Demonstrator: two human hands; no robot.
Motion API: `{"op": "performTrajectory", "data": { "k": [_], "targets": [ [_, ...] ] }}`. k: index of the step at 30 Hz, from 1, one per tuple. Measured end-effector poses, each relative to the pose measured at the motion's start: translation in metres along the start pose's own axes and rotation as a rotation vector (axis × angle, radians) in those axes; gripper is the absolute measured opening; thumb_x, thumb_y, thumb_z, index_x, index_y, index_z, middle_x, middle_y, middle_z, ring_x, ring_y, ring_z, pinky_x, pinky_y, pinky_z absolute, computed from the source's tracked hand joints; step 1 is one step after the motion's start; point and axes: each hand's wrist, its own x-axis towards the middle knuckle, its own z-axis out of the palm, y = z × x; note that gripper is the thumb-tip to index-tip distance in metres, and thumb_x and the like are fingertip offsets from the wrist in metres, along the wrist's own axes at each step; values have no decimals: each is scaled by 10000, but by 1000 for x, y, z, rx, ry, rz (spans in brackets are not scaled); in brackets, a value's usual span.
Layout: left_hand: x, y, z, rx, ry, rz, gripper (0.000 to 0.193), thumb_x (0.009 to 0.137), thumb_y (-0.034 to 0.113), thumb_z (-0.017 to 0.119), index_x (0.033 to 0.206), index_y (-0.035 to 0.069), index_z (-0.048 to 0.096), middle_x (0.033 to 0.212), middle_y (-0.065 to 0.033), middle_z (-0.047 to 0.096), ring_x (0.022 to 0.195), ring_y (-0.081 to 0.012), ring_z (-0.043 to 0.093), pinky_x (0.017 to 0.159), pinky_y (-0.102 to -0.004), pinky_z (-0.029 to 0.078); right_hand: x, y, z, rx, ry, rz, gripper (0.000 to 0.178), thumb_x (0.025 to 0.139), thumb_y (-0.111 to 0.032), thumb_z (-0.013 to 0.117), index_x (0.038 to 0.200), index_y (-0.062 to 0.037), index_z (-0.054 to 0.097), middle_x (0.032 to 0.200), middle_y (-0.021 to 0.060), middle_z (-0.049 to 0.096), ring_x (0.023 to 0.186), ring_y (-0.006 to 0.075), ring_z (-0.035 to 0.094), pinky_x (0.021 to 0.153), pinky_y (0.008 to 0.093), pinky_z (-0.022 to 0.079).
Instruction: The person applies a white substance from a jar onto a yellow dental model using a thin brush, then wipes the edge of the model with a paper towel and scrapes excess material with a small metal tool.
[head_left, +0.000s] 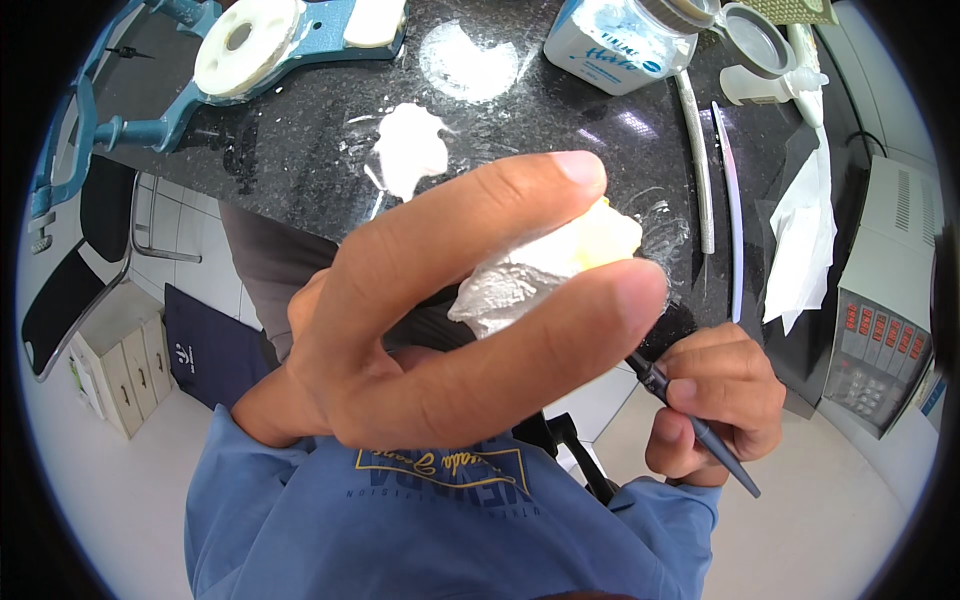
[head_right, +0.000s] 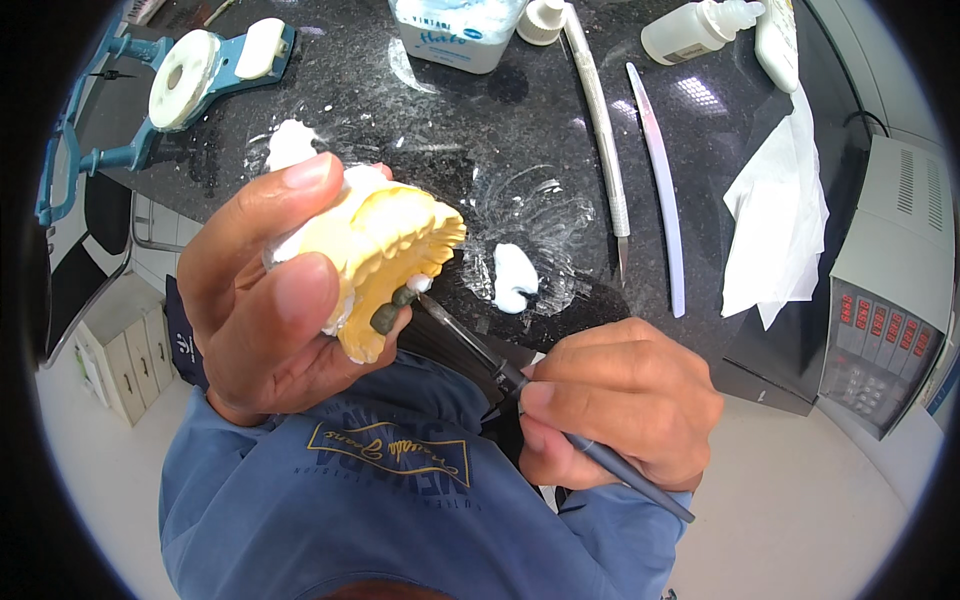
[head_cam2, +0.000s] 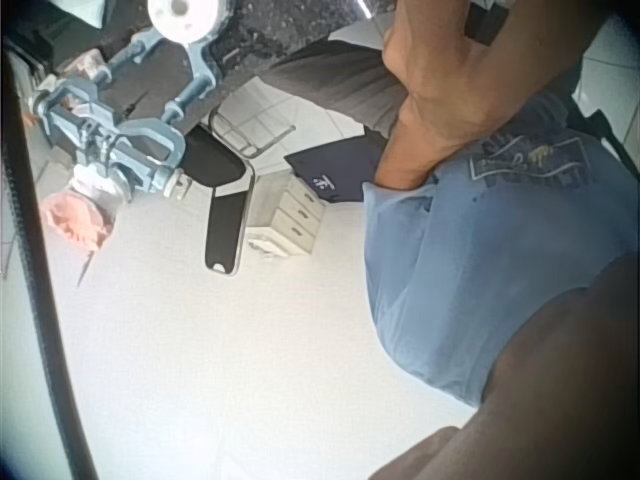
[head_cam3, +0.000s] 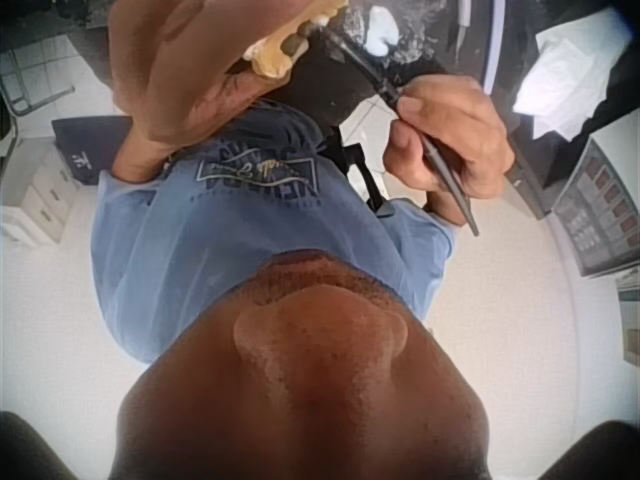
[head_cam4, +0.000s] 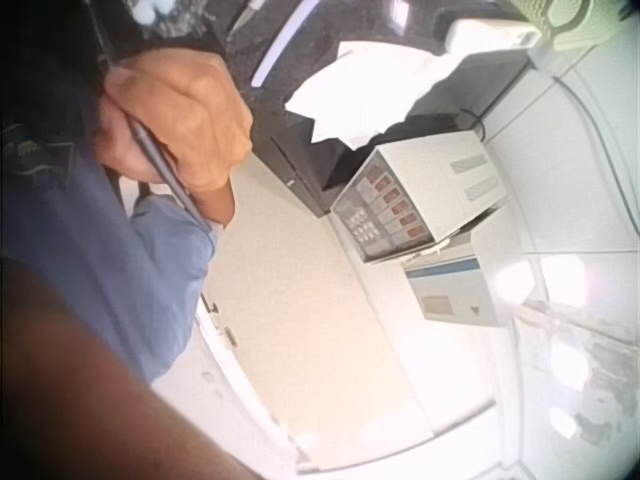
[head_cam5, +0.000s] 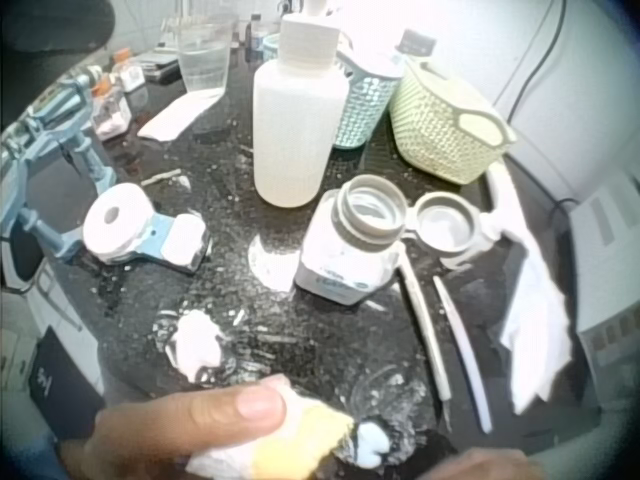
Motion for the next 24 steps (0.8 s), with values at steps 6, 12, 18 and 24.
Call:
{"op": "performTrajectory", "data": {
  "k": [6, 12, 18, 24],
  "targets": [
    [-1, 1, 4, -6, 35, -16, 709, 700, -34, 763, 1304, 136, 432, 1223, -229, 462, 946, -304, 638, 762, -343, 592, -1, 2, 0, 14, 10, -14, 236, 608, 38, 735, 811, -22, 630, 690, 89, 616, 569, 197, 608, 488, 263, 496],
    [1, 5, -4, -38, -62, -65, 756, 670, -28, 787, 1303, 154, 417, 1241, -219, 445, 992, -315, 616, 801, -371, 585, -1, 2, 0, 13, 36, -7, 250, 601, 46, 736, 820, -15, 631, 696, 96, 621, 572, 201, 611, 494, 268, 500],
    [0, 8, -5, -44, -70, -106, 779, 657, -31, 795, 1304, 186, 418, 1245, -209, 442, 997, -314, 611, 820, -380, 580, 0, 2, 1, 10, 29, -9, 254, 600, 48, 738, 824, -11, 634, 694, 102, 623, 568, 206, 619, 501, 268, 508],
    [-1, 7, -2, -53, -52, -85, 772, 665, -41, 785, 1309, 168, 414, 1253, -211, 433, 1002, -310, 608, 805, -371, 586, 0, 3, 1, 16, 35, -15, 251, 604, 47, 738, 825, -10, 634, 696, 99, 622, 573, 204, 619, 500, 269, 508]
  ]
}}
